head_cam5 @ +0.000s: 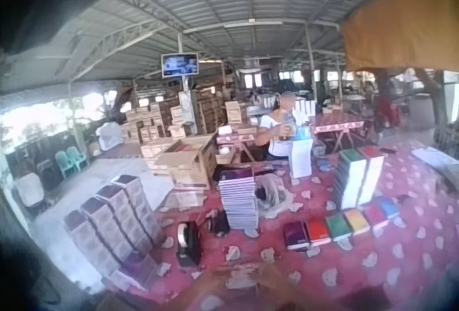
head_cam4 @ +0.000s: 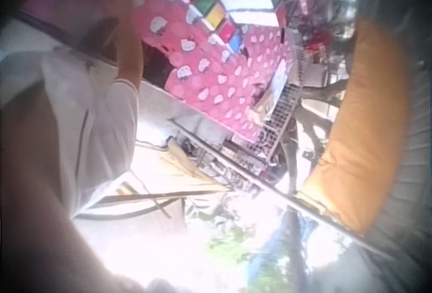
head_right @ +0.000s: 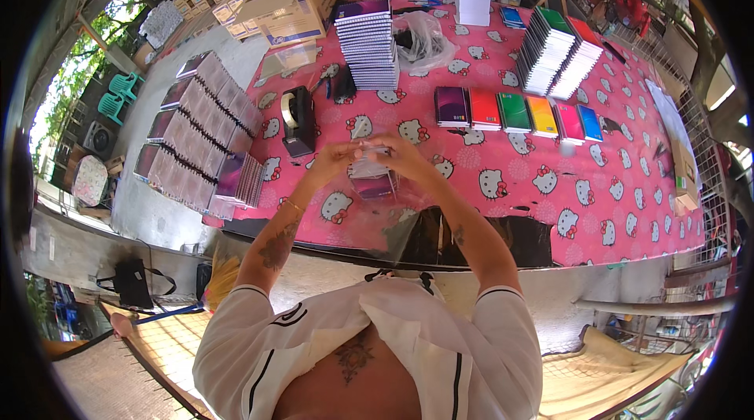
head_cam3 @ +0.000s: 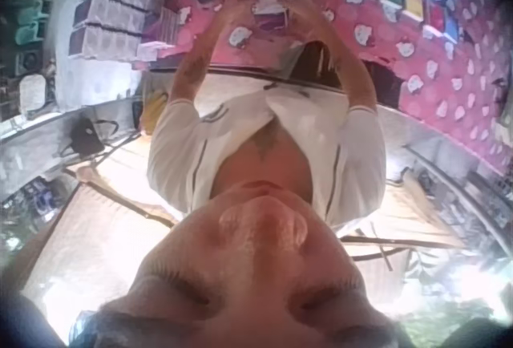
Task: The person selects several colorful notebooks from a row on a table, stacks them together, and then places the stack into a plastic sleeve, using a piece of adhesive tape to seal the bag.
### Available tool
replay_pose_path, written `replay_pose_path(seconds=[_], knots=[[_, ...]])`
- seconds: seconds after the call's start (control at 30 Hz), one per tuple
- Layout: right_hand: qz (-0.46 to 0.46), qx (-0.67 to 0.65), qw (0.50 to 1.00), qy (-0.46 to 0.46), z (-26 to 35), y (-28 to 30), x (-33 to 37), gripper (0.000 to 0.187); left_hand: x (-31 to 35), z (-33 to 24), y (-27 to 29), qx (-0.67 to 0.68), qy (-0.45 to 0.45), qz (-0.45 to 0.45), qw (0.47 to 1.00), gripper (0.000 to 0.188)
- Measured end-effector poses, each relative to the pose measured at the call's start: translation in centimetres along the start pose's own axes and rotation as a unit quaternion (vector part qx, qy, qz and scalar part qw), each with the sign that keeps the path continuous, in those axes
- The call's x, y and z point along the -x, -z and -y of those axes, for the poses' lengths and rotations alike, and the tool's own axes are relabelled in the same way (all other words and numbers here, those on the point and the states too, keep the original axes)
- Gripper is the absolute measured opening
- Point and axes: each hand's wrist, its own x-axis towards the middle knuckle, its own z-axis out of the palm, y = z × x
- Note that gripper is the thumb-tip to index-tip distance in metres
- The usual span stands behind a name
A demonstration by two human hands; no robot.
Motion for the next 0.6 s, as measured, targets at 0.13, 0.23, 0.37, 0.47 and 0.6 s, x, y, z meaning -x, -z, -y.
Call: replay_pose_path(seconds=[0.13, 0.23, 0.37, 0.47, 0.6], knots=[[-0.012, 0.026, 0.998, 0.05, -0.6, 0.1, 0.8, 0.065, 1.1, -1.0, -1.3, -0.183, -0.151, -0.076, 0.968, 0.037], [-0.052, -0.132, 0.988, -0.054, -0.1, 0.6, -0.7, 0.068, 0.2, -3.1, -1.8, -0.187, -0.113, -0.102, 0.971, 0.027], [0.021, -0.133, 0.99, -0.04, 0.2, 0.2, -1.2, 0.067, -1.6, -3.7, -1.1, 0.017, -0.158, -0.16, 0.974, 0.038], [0.054, -0.061, 0.996, -0.036, -1.1, 1.4, -1.1, 0.061, -1.9, -3.8, -0.4, 0.057, -0.088, -0.062, 0.992, 0.053], [0.006, 0.108, 0.988, 0.111, 2.9, 0.1, 1.0, 0.048, 1.9, -4.0, -0.7, -0.257, -0.113, -0.011, 0.96, 0.066]])
